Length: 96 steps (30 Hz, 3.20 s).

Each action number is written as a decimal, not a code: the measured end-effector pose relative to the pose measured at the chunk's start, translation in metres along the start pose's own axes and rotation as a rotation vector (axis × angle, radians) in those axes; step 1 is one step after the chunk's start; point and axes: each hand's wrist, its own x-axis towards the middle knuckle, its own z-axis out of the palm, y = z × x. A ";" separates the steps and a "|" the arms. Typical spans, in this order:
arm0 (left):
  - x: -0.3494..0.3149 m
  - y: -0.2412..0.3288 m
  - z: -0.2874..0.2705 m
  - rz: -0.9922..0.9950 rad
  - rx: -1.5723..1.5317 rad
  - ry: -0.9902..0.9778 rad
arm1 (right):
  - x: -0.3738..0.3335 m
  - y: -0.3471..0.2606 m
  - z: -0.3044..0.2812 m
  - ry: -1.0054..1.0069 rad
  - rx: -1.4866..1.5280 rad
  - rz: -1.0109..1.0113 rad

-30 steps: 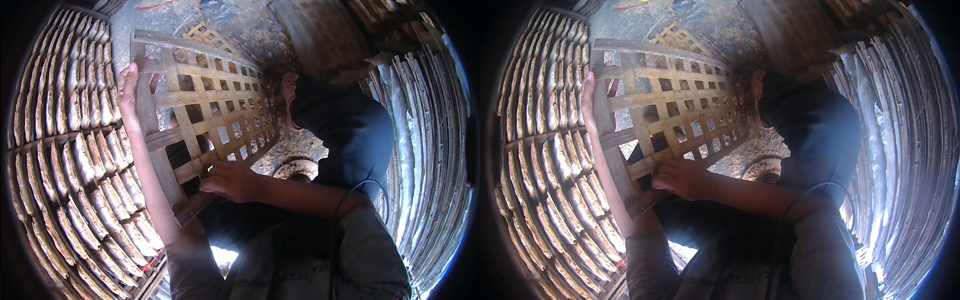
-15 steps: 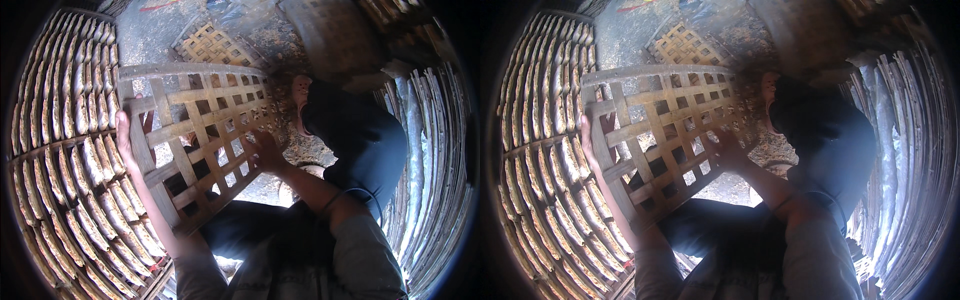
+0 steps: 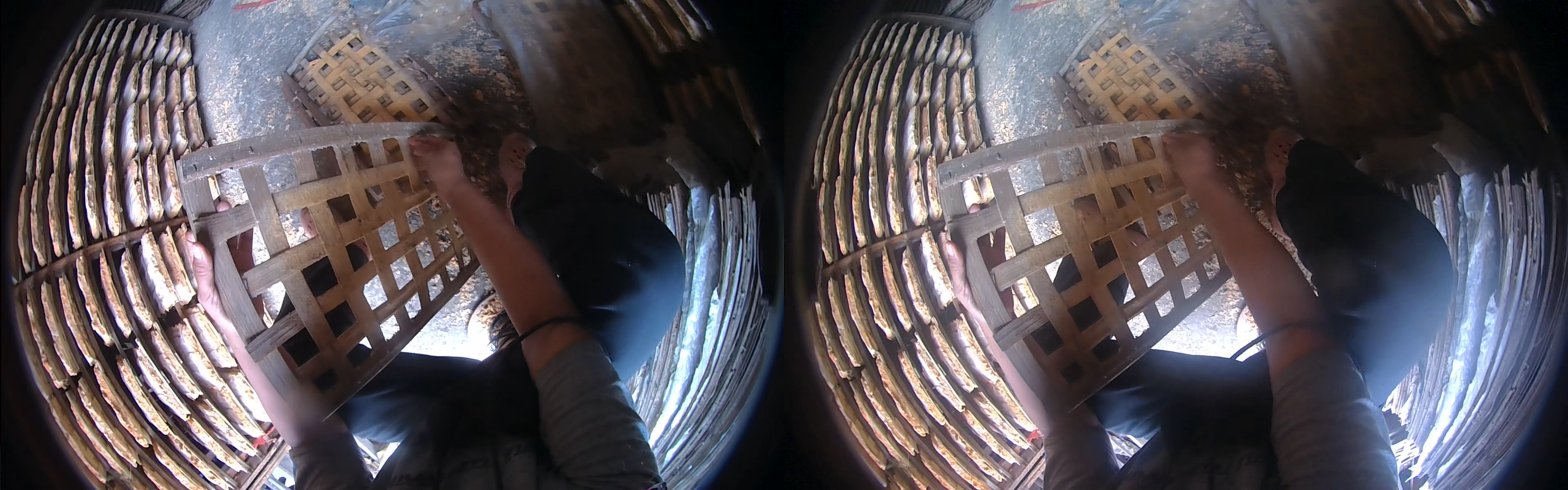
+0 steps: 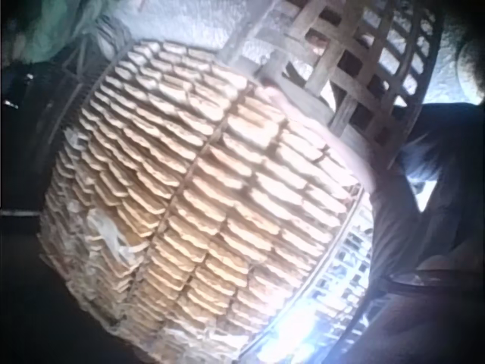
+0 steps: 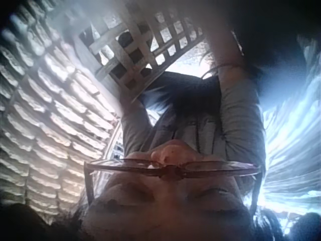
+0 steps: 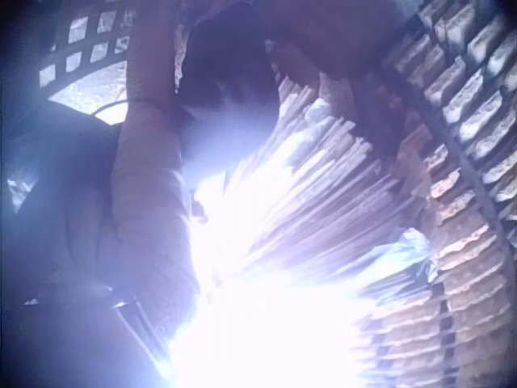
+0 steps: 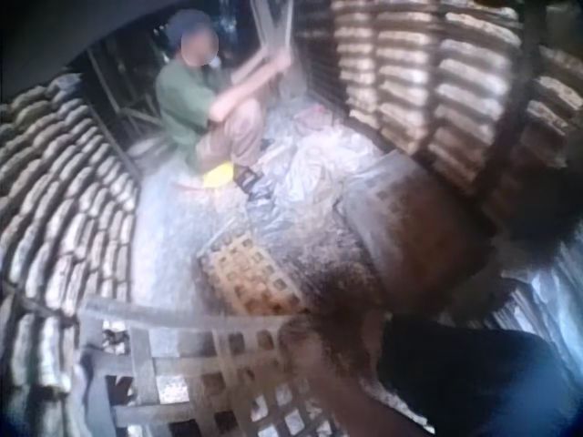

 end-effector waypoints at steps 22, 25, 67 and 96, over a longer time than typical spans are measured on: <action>0.003 -0.001 0.007 0.042 -0.014 -0.100 | -0.029 -0.013 0.026 0.477 -0.709 -0.766; 0.004 0.001 0.011 0.058 0.027 -0.132 | -0.028 -0.014 0.020 0.425 -0.622 -0.827; 0.001 0.007 0.030 0.009 0.029 -0.006 | -0.038 -0.066 0.027 -0.297 1.011 0.572; 0.005 0.004 0.024 0.054 0.055 -0.098 | -0.081 -0.076 0.077 0.101 0.388 0.020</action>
